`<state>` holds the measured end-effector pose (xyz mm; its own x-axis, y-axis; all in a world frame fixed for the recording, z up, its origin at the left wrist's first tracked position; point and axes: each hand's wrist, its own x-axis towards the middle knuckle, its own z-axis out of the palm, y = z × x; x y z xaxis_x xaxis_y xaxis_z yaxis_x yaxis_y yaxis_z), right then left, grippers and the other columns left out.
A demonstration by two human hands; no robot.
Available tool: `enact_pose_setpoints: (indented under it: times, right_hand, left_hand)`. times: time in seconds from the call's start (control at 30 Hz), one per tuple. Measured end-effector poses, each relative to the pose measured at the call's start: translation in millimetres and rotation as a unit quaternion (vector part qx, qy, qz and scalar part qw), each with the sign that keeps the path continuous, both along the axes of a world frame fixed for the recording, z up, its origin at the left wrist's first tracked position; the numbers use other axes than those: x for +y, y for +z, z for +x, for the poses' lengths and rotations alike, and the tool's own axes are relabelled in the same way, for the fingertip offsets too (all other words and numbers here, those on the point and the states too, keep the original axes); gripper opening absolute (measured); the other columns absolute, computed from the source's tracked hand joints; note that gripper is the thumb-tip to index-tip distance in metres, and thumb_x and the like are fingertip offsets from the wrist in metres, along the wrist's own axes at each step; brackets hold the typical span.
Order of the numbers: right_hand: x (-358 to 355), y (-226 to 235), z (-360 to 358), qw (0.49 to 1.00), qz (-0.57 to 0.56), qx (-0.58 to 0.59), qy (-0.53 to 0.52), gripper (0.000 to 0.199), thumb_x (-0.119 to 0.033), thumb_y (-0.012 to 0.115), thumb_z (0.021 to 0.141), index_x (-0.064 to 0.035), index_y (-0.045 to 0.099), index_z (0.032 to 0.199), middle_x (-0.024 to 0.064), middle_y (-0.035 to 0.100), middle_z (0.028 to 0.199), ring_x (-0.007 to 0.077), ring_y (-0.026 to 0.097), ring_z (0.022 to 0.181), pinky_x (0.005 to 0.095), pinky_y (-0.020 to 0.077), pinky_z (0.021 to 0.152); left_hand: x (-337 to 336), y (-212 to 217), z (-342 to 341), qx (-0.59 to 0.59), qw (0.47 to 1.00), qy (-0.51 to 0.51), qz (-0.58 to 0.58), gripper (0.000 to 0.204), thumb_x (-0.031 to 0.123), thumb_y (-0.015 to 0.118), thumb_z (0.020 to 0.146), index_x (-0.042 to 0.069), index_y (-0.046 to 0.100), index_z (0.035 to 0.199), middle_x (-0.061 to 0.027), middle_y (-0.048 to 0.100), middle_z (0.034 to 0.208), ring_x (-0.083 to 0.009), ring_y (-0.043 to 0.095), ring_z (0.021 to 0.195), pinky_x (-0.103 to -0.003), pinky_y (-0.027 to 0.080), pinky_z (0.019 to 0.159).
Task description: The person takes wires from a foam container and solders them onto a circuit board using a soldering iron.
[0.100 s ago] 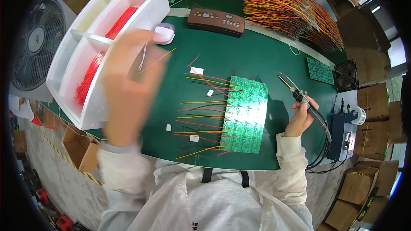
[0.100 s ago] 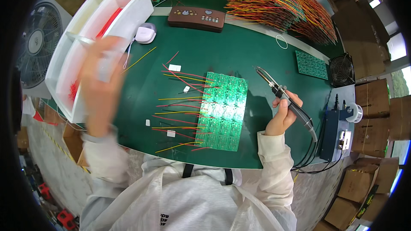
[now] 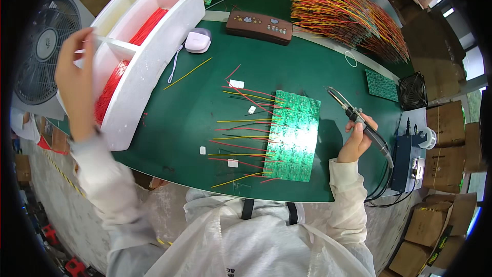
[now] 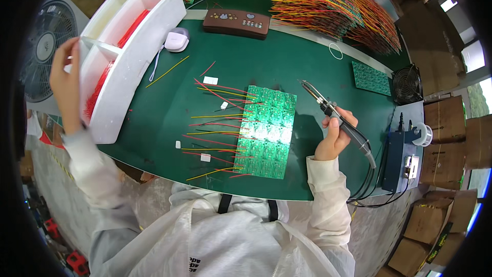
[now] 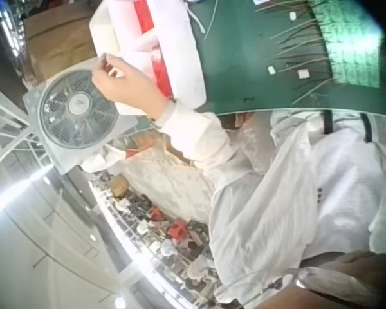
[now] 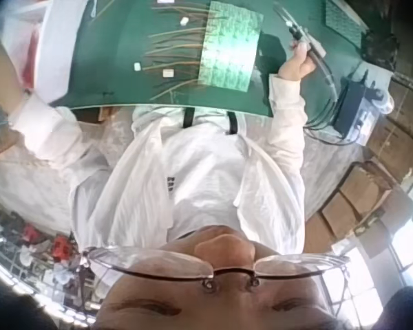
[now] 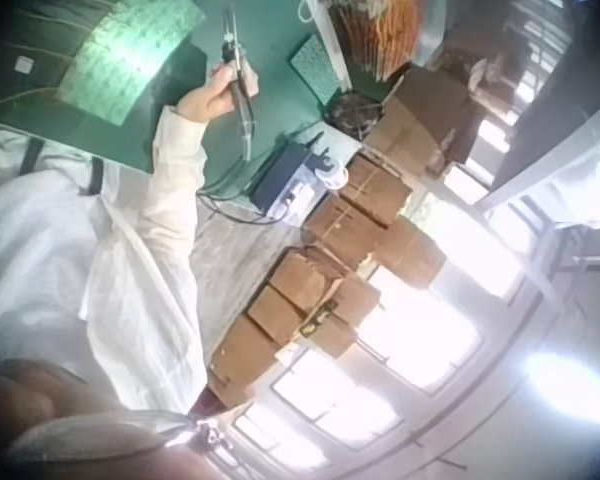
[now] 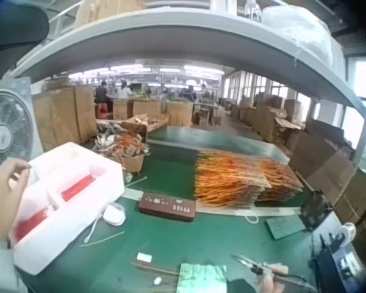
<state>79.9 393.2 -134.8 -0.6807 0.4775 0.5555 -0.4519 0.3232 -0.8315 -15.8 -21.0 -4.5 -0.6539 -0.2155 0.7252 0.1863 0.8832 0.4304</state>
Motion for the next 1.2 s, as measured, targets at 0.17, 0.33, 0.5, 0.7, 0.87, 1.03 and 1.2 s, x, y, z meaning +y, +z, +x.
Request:
enact_pose_setpoints:
  times: [0.17, 0.33, 0.5, 0.7, 0.87, 1.03, 1.2]
  right_hand:
    - [-17.9, 6.9, 2.1, 0.998, 0.01, -0.002, 0.057, 0.021, -0.014, 0.046, 0.082, 0.0005, 0.043, 0.097, 0.0074, 0.043, 0.081, 0.0103, 0.043, 0.062, 0.0219, 0.037, 0.055]
    - [-6.3, 2.4, 7.4, 0.999, 0.033, -0.011, 0.011, 0.021, -0.014, 0.047, 0.082, 0.0005, 0.043, 0.097, 0.0065, 0.043, 0.08, 0.0092, 0.043, 0.062, 0.0205, 0.0369, 0.054]
    - [-13.4, 2.1, 9.5, 0.999, 0.024, -0.012, 0.032, 0.02, -0.012, 0.048, 0.081, 0.0005, 0.044, 0.096, 0.0051, 0.041, 0.077, 0.0085, 0.043, 0.062, 0.0197, 0.0371, 0.055]
    - [-7.7, 0.1, 10.3, 0.999, 0.019, -0.018, 0.032, 0.019, -0.009, 0.048, 0.08, -0.0003, 0.044, 0.096, 0.0047, 0.041, 0.077, 0.0089, 0.043, 0.062, 0.0205, 0.0379, 0.056]
    - [-8.1, 0.9, 8.3, 0.999, 0.023, -0.015, 0.027, 0.019, -0.009, 0.048, 0.079, -0.0009, 0.044, 0.096, 0.005, 0.042, 0.078, 0.0091, 0.043, 0.063, 0.0206, 0.0379, 0.057]
    - [-7.5, 4.3, 9.5, 0.999, 0.032, -0.024, 0.006, 0.018, -0.011, 0.049, 0.079, -0.0005, 0.045, 0.094, 0.0056, 0.043, 0.078, 0.0099, 0.044, 0.063, 0.0219, 0.0369, 0.057]
    - [-5.0, -5.6, 9.5, 0.999, 0.034, -0.039, -0.01, 0.02, -0.013, 0.053, 0.077, -0.0015, 0.048, 0.092, 0.0091, 0.047, 0.08, 0.0171, 0.046, 0.071, 0.0285, 0.0377, 0.067]
  left_hand:
    - [-256.0, -53.4, -44.5, -0.295, 0.94, -0.008, -0.173, 0.022, 0.015, 0.046, 0.082, 0.001, 0.056, 0.096, -0.0091, 0.06, 0.086, -0.0209, 0.056, 0.079, -0.027, 0.043, 0.071]
    - [-195.8, -62.3, -58.0, -0.354, 0.915, -0.104, 0.167, 0.021, 0.011, 0.054, 0.074, -0.003, 0.058, 0.089, -0.0093, 0.061, 0.08, -0.0177, 0.055, 0.076, -0.027, 0.042, 0.068]
    - [-255.6, -80.2, -73.4, -0.36, 0.93, -0.056, 0.051, 0.015, 0.004, 0.059, 0.066, -0.002, 0.06, 0.08, -0.0086, 0.06, 0.073, -0.0142, 0.054, 0.066, -0.026, 0.043, 0.061]
    - [-264.0, -93.9, -85.1, -0.35, 0.935, -0.03, 0.041, 0.012, -0.002, 0.056, 0.066, -0.003, 0.059, 0.077, -0.0076, 0.059, 0.067, -0.0121, 0.054, 0.063, -0.024, 0.042, 0.058]
    - [-263.1, -90.1, -86.2, -0.232, 0.973, -0.011, 0.017, 0.019, -0.006, 0.049, 0.073, -0.001, 0.057, 0.09, -0.009, 0.059, 0.077, -0.0145, 0.056, 0.071, -0.023, 0.043, 0.066]
    - [-252.6, -84.0, -84.3, -0.185, 0.982, -0.024, 0.005, 0.017, -0.001, 0.048, 0.078, 0.0, 0.055, 0.094, -0.0087, 0.059, 0.083, -0.0147, 0.056, 0.074, -0.024, 0.043, 0.069]
    - [-168.8, -38.5, -48.2, -0.002, 0.992, -0.105, 0.065, 0.021, 0.01, 0.043, 0.086, 0.001, 0.052, 0.103, -0.0081, 0.055, 0.097, -0.0157, 0.053, 0.089, -0.024, 0.039, 0.08]
